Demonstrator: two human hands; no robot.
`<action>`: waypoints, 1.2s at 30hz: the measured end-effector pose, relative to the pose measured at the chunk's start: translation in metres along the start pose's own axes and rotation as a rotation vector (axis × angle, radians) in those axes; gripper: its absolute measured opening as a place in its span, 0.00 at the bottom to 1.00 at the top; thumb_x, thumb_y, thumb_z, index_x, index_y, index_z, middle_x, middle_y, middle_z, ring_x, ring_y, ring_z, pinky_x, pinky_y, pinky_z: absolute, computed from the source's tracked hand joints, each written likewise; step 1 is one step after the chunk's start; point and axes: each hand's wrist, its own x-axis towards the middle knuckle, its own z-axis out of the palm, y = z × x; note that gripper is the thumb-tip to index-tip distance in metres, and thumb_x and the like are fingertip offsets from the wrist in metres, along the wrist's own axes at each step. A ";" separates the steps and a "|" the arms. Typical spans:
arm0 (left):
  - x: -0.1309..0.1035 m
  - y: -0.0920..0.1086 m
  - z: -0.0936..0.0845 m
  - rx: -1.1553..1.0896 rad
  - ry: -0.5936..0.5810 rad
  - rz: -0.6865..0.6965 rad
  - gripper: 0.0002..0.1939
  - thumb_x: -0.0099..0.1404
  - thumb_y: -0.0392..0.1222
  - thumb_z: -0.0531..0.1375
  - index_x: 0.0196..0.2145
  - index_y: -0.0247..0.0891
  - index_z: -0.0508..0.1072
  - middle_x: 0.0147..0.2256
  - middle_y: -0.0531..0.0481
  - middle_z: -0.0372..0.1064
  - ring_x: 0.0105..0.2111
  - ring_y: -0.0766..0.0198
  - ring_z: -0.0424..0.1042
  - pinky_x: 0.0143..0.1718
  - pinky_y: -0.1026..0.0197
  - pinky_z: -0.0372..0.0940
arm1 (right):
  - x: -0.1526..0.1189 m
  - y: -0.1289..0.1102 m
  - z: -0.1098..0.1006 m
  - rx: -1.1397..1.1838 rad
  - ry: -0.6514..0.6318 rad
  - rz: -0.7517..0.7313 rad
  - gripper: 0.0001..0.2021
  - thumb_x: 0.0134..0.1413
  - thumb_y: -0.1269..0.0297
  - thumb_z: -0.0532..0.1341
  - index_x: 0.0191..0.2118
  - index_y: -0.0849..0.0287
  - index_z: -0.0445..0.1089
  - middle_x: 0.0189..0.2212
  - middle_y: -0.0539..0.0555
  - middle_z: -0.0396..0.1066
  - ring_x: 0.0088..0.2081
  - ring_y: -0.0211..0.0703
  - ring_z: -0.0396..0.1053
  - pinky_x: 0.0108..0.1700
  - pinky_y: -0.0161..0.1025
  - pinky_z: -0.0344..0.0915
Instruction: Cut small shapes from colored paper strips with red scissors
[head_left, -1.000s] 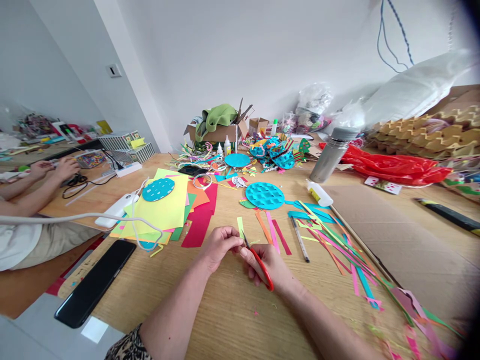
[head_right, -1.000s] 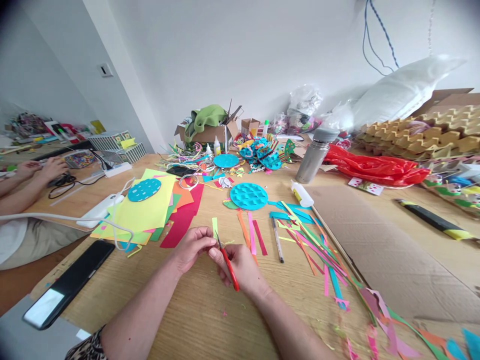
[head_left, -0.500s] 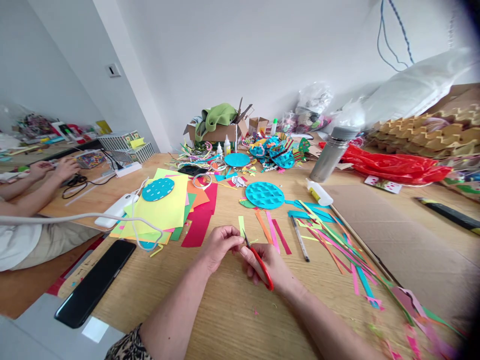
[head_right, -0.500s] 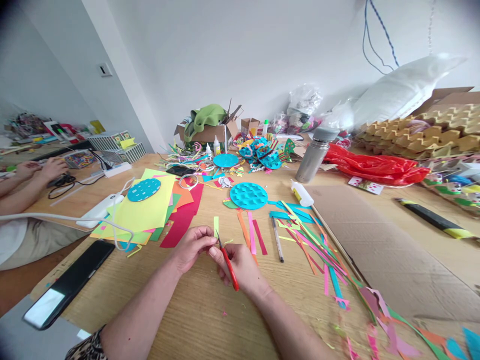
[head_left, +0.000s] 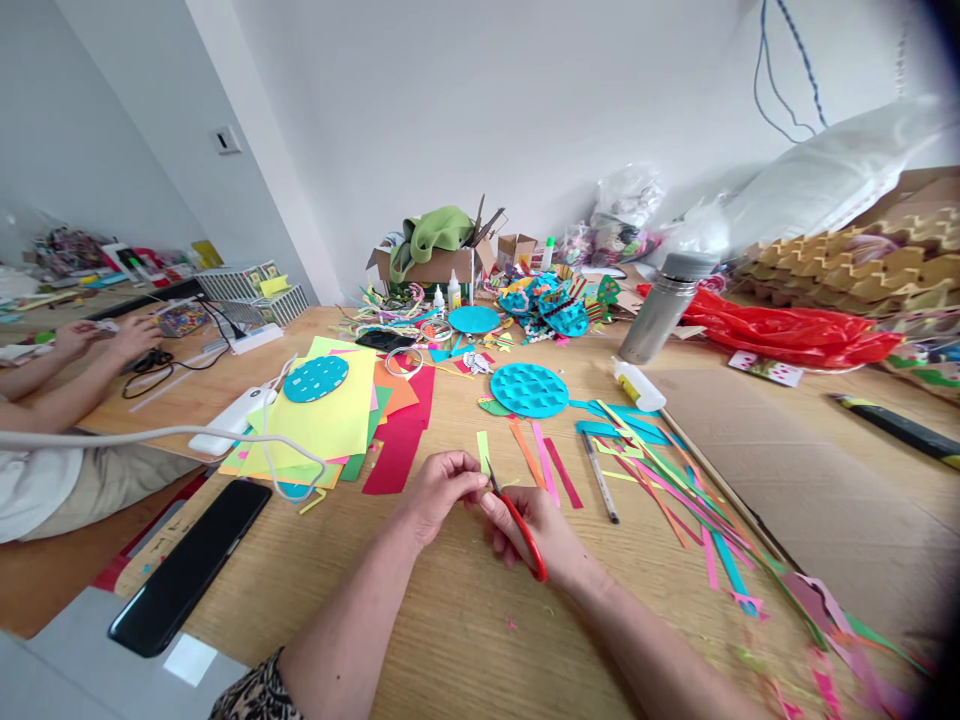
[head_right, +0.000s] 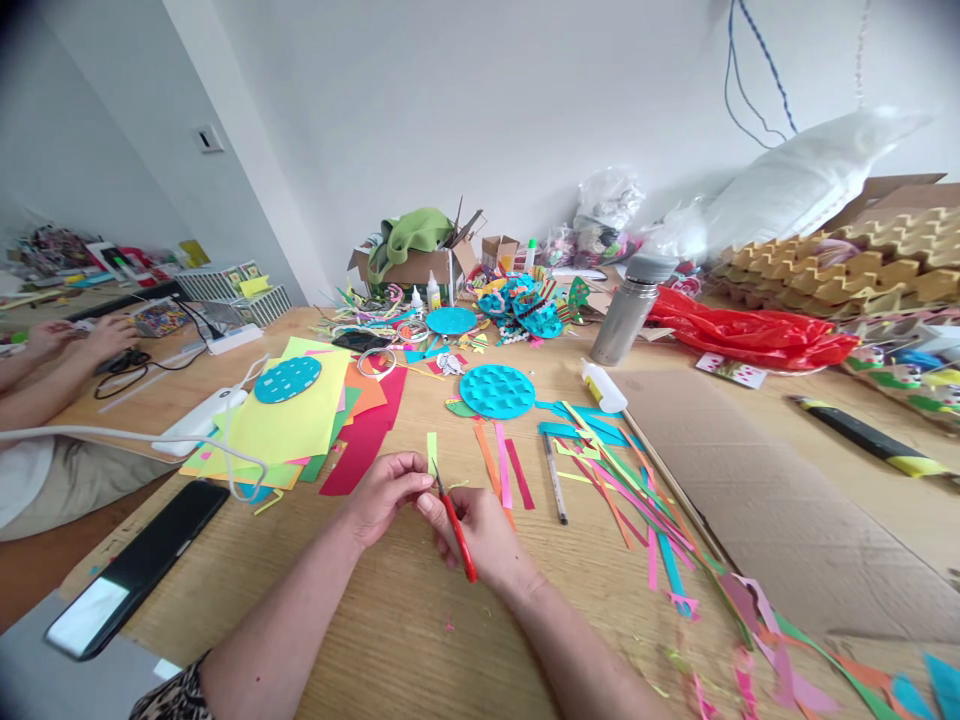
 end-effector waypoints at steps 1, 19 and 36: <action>0.000 0.000 0.000 -0.003 0.000 0.000 0.10 0.47 0.40 0.66 0.22 0.33 0.68 0.20 0.55 0.63 0.22 0.71 0.60 0.26 0.66 0.54 | 0.000 0.000 0.000 -0.001 0.003 -0.001 0.28 0.48 0.36 0.55 0.22 0.60 0.60 0.15 0.49 0.64 0.14 0.32 0.60 0.15 0.29 0.52; 0.001 -0.003 -0.002 -0.023 0.000 0.000 0.09 0.48 0.40 0.65 0.24 0.33 0.69 0.21 0.54 0.64 0.23 0.71 0.61 0.26 0.66 0.55 | -0.001 -0.004 0.002 -0.009 0.042 0.038 0.29 0.43 0.33 0.56 0.21 0.59 0.58 0.13 0.48 0.62 0.12 0.33 0.59 0.14 0.30 0.51; 0.000 0.000 0.001 -0.001 -0.003 0.008 0.10 0.47 0.41 0.65 0.22 0.34 0.68 0.20 0.55 0.63 0.21 0.72 0.60 0.25 0.67 0.54 | -0.001 -0.003 0.001 -0.007 0.023 0.034 0.29 0.43 0.33 0.57 0.23 0.59 0.60 0.13 0.48 0.63 0.13 0.33 0.60 0.15 0.30 0.52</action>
